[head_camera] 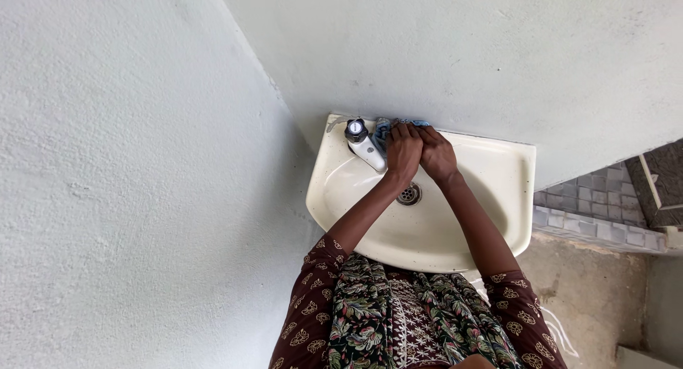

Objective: The person wipes the interior and rim of a wall-mounted sink with a blue cloth, repeatedly wringing the cloth under running water from the faucet. The person cleans around the faucet and drain, then continues wiping the basin and edges.

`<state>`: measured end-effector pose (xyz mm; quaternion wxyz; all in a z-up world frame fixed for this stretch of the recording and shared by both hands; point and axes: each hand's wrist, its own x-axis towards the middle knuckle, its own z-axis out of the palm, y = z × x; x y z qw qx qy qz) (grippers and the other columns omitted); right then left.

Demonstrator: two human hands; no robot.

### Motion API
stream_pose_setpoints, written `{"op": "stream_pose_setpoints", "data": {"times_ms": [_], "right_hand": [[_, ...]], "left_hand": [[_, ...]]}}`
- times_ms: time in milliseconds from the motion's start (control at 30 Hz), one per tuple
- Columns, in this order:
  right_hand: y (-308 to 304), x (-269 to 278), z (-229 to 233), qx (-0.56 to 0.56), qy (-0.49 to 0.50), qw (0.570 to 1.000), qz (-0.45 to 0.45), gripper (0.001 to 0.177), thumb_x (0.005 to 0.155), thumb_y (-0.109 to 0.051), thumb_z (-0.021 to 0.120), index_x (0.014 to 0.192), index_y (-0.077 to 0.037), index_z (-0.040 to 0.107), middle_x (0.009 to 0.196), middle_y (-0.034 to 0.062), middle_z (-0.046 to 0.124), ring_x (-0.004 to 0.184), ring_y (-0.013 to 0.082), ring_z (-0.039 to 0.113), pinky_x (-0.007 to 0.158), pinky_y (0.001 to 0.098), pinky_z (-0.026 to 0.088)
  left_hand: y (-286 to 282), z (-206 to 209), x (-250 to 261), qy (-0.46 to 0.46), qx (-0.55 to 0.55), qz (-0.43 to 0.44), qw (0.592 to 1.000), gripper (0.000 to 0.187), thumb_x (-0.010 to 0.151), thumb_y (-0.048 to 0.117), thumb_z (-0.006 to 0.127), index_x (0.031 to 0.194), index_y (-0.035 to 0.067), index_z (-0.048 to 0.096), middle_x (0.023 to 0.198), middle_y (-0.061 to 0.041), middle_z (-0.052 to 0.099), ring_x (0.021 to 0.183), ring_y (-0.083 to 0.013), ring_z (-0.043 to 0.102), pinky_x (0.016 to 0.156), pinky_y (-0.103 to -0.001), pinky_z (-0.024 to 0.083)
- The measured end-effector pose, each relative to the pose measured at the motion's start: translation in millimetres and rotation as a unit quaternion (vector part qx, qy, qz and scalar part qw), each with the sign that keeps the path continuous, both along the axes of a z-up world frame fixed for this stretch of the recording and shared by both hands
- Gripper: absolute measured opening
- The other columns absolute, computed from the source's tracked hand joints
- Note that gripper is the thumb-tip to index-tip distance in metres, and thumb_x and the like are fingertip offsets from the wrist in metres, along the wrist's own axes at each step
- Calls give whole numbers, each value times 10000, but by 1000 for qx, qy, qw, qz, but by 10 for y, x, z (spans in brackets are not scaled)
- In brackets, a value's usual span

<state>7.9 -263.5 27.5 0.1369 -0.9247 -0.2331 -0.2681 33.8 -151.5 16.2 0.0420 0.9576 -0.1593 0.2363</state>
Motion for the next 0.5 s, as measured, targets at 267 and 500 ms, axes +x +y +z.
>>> {"op": "stream_pose_setpoints", "data": {"times_ms": [267, 500], "right_hand": [[-667, -381, 81, 37, 7, 997, -72, 423, 766, -38, 750, 1188, 2, 739, 1240, 113, 730, 1141, 278, 676, 885, 362, 587], [-1174, -746, 214, 66, -27, 981, -179, 201, 843, -17, 739, 1038, -34, 784, 1127, 90, 762, 1046, 266, 695, 895, 395, 566]], "left_hand": [[-693, 12, -235, 4, -17, -97, 995, 288, 830, 83, 677, 1075, -64, 717, 1019, -179, 651, 970, -305, 648, 784, -388, 573], [-1211, 9, -436, -31, -57, -243, 968, 453, 788, 47, 712, 1211, -104, 655, 1099, -192, 617, 1068, -324, 607, 900, -433, 562]]}}
